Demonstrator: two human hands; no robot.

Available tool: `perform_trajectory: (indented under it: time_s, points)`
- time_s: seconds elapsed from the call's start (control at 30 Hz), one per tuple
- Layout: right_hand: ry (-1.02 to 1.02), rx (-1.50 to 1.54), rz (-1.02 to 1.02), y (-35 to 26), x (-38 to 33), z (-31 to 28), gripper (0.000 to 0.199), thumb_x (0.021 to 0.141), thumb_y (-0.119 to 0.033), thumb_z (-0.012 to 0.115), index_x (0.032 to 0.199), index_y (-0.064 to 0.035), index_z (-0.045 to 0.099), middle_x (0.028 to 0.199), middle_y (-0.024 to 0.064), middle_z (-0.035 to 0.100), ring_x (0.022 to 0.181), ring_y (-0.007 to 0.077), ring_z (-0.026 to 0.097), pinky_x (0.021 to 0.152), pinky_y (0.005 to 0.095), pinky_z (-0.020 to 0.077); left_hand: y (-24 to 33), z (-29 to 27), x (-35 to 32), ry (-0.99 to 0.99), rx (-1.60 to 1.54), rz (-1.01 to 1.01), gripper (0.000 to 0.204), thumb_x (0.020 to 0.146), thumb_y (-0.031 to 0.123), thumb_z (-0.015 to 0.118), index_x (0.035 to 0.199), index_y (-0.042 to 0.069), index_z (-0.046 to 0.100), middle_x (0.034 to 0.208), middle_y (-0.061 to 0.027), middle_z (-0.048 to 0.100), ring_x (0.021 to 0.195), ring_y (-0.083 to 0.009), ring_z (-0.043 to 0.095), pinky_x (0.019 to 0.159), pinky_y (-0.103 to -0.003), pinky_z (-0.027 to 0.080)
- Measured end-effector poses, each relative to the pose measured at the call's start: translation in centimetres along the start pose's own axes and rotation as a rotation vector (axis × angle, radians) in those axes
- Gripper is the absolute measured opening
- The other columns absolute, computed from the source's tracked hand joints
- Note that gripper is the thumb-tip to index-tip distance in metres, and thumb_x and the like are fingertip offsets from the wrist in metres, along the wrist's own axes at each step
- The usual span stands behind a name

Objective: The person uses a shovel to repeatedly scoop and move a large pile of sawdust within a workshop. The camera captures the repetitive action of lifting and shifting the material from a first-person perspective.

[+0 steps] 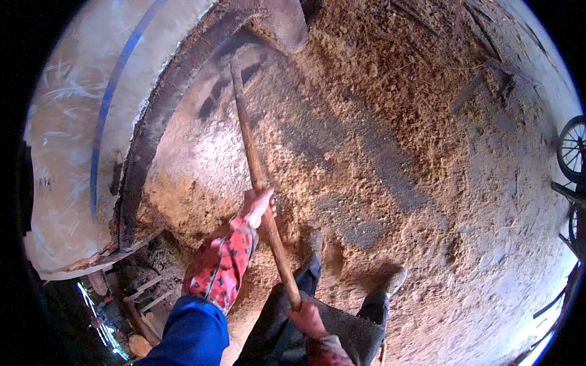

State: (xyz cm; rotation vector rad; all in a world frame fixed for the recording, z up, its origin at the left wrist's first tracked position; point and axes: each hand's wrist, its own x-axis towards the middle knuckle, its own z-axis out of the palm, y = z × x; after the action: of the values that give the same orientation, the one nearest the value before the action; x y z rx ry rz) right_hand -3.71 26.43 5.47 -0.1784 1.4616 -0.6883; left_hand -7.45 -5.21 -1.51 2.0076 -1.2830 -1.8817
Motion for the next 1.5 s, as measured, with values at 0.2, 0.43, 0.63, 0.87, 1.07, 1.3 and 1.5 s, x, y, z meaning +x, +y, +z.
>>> perform_trajectory:
  time_s: [0.2,0.43,0.63,0.87,1.07,1.3,1.5]
  points:
    - [0.165,-0.122,0.054,2.1,-10.2,-0.6,0.039,0.069,-0.031,0.071,0.084,0.0032,0.058,0.071,0.0202,0.061,0.068,0.0283,0.063,0.061,0.0396,0.0477,-2.1,1.5,-10.2,-0.06,-0.032,-0.117,0.021,0.084,0.023,0.06,0.084,0.006,0.049,0.059,-0.0037,0.051,0.045,-0.0154,0.052,0.04,-0.032,0.048]
    - [0.257,-0.177,0.238,2.7,-20.4,-5.1,0.041,0.071,-0.033,0.068,0.092,-0.0002,0.056,0.075,0.0222,0.06,0.072,0.0358,0.061,0.058,0.0452,0.047,-3.1,3.8,-13.2,-0.231,-0.321,-0.211,0.021,0.08,0.02,0.066,0.085,0.004,0.054,0.067,-0.0053,0.057,0.053,-0.0176,0.058,0.047,-0.033,0.051]
    - [0.28,0.101,0.345,7.7,-20.5,-6.2,0.045,0.07,-0.03,0.069,0.101,-0.0006,0.056,0.08,0.0169,0.061,0.072,0.0259,0.059,0.062,0.0376,0.047,-3.5,4.8,-7.4,-0.233,-0.318,-0.169,0.016,0.08,0.017,0.064,0.079,0.006,0.052,0.065,-0.0031,0.052,0.055,-0.015,0.054,0.047,-0.031,0.048]
    - [0.418,-0.203,0.236,19.5,-27.8,-8.0,0.03,0.076,-0.028,0.064,0.085,-0.0014,0.054,0.074,0.0198,0.057,0.067,0.0298,0.056,0.058,0.0389,0.045,-10.2,5.5,-16.1,-0.241,-0.709,-0.258,0.02,0.081,0.016,0.059,0.07,0.013,0.042,0.058,0.0037,0.041,0.049,-0.0091,0.042,0.044,-0.026,0.037]
    - [0.319,-0.608,0.202,18.7,-31.0,-12.5,0.024,0.075,-0.024,0.063,0.074,-0.0038,0.049,0.062,0.02,0.055,0.06,0.0386,0.056,0.055,0.0474,0.0435,-16.7,3.1,-18.1,-0.226,-0.846,-0.465,0.02,0.083,0.026,0.061,0.082,0.009,0.052,0.06,0.0034,0.04,0.051,-0.012,0.041,0.051,-0.028,0.038]
    - [0.163,-0.643,0.115,15.7,-31.1,-11.9,0.02,0.077,-0.022,0.06,0.075,-0.0041,0.05,0.062,0.0191,0.053,0.058,0.0394,0.055,0.052,0.0473,0.0439,-21.8,3.2,-15.9,-0.025,-0.668,-0.503,0.023,0.078,0.019,0.067,0.074,0.013,0.045,0.059,0.0029,0.04,0.048,-0.0106,0.042,0.045,-0.029,0.038]
    - [0.361,-0.607,0.299,21.1,-41.5,-13.4,0.018,0.079,-0.019,0.058,0.072,-0.0034,0.05,0.062,0.0207,0.053,0.058,0.0371,0.054,0.051,0.0459,0.0433,-24.0,8.7,-25.5,-0.063,-0.742,-0.602,0.023,0.08,0.014,0.062,0.068,0.011,0.043,0.055,0.001,0.039,0.046,-0.0123,0.042,0.043,-0.031,0.039]
